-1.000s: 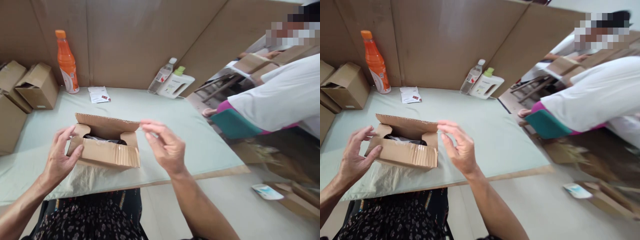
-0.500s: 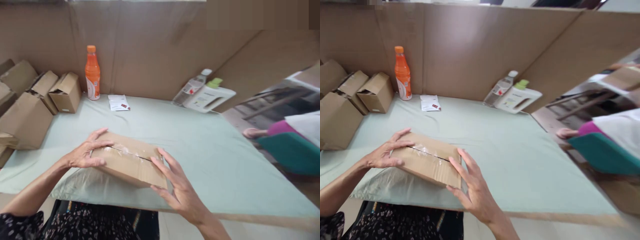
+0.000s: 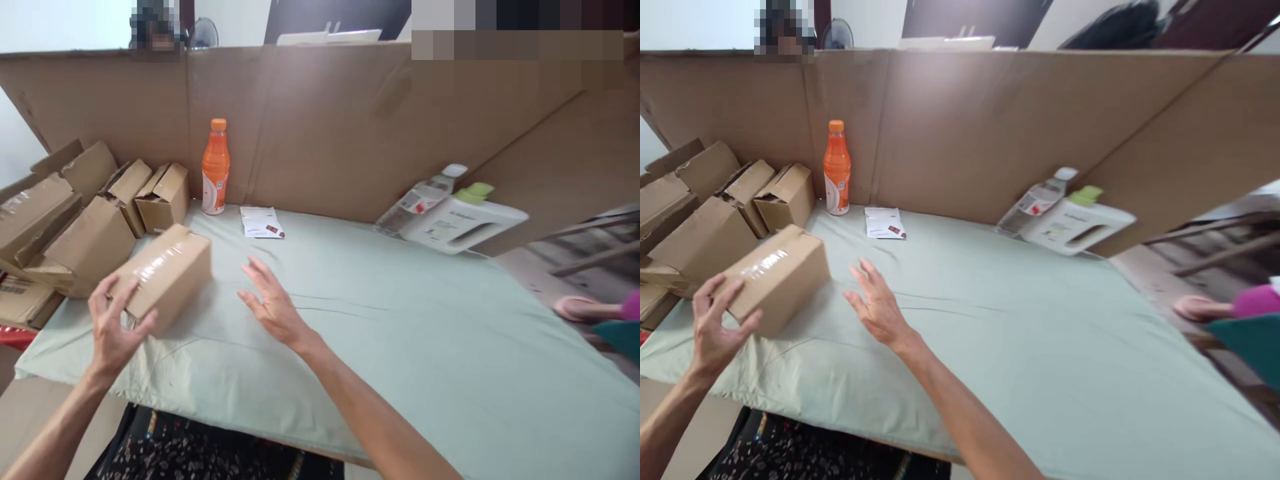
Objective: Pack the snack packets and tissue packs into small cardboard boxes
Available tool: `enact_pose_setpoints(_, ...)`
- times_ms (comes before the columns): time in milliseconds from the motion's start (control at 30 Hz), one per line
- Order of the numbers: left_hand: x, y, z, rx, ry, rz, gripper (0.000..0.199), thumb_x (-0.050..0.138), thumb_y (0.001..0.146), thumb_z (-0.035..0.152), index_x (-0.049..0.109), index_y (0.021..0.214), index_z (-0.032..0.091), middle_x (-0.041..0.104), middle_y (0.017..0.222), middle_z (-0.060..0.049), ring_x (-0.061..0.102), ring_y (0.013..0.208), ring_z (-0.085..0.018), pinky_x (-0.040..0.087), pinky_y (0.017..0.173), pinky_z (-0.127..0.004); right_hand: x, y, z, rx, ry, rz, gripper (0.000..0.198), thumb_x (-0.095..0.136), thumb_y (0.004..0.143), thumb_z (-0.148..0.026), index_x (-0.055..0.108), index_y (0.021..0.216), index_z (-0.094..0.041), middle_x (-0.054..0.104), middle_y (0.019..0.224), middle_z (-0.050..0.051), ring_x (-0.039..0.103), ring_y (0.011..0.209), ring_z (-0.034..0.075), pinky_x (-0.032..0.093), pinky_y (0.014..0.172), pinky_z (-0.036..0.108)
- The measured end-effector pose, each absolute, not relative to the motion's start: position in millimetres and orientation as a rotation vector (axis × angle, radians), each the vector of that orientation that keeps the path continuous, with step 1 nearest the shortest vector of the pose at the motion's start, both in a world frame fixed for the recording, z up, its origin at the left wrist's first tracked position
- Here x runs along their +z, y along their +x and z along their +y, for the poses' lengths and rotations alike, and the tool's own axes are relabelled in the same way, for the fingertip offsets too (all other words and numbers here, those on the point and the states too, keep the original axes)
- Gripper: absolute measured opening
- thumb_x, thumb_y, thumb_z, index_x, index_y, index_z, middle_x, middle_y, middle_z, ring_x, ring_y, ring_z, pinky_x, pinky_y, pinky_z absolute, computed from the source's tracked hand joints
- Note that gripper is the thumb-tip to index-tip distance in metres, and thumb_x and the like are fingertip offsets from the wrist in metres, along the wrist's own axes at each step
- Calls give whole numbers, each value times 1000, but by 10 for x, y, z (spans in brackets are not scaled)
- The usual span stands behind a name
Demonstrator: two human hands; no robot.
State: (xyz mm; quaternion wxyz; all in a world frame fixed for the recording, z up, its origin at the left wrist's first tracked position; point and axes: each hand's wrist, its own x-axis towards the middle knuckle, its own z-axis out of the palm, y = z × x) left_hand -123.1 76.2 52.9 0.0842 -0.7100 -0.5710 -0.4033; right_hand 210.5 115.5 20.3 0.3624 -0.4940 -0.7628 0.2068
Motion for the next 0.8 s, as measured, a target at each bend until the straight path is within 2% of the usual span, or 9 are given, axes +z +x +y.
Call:
enact_pose_setpoints(67,477,-1373,962,-1219,-1932,-1862,65,74,88,50,58,144,21,28,165,-20,30,153,-47,30,125,-64,62,1952,1133,630,-1270,-2039,51,57,103,-42,58,150,-24,38,170,14,42,155,30,40,125,52)
enact_pose_setpoints(167,372,-1423,1171,-1201,-1832,-1974,94,70,89,56,29,162,13,-1,173,-25,0,161,-50,10,129,-67,-228,1911,909,749,-1339,-2076,50,62,98,-34,62,146,-20,35,171,17,46,152,32,43,123,52)
enact_pose_setpoints(267,240,-1319,1136,-1187,-1823,-1942,101,64,95,54,6,166,11,-11,172,-29,-6,163,-46,9,130,-67,-499,2022,634,740,-1383,-2053,48,60,98,-30,64,144,-20,38,170,17,46,151,32,43,123,54)
enact_pose_setpoints(367,64,-1171,918,-1143,-1857,-1931,98,58,99,50,-4,165,13,-10,172,-30,-6,164,-42,16,130,-65,-655,2132,449,633,-1402,-1995,41,56,100,-28,68,138,-20,45,166,16,49,150,31,44,122,54)
enact_pose_setpoints(433,-87,-1066,753,-1029,-1968,-1957,92,53,100,48,0,165,10,-3,172,-31,2,164,-42,24,128,-64,-689,2149,399,551,-1408,-1982,36,54,100,-26,71,132,-19,51,161,16,51,147,30,46,121,54)
enact_pose_setpoints(533,-313,-882,559,-810,-2240,-1923,73,51,98,47,34,158,9,33,166,-30,33,156,-43,37,122,-61,-664,2094,406,448,-1416,-2042,34,54,101,-24,72,129,-18,59,154,16,54,143,30,47,118,53)
enact_pose_setpoints(600,-411,-755,476,-682,-2377,-1864,63,52,96,45,52,149,11,51,155,-27,46,148,-43,37,121,-62,-619,2041,435,398,-1429,-2100,36,54,101,-24,70,133,-18,61,152,15,54,144,30,47,118,51)
enact_pose_setpoints(667,-443,-653,424,-568,-2450,-1823,60,52,96,44,58,145,11,55,153,-27,47,147,-44,34,121,-65,-564,1998,461,365,-1449,-2148,38,54,102,-24,68,137,-19,61,152,14,51,145,29,46,117,51)
enact_pose_setpoints(800,-371,-560,398,-402,-2524,-1755,54,49,97,42,64,141,13,53,157,-25,44,149,-44,30,123,-64,-446,1949,463,349,-1512,-2218,41,53,103,-25,63,142,-17,56,157,15,47,150,29,44,118,51)
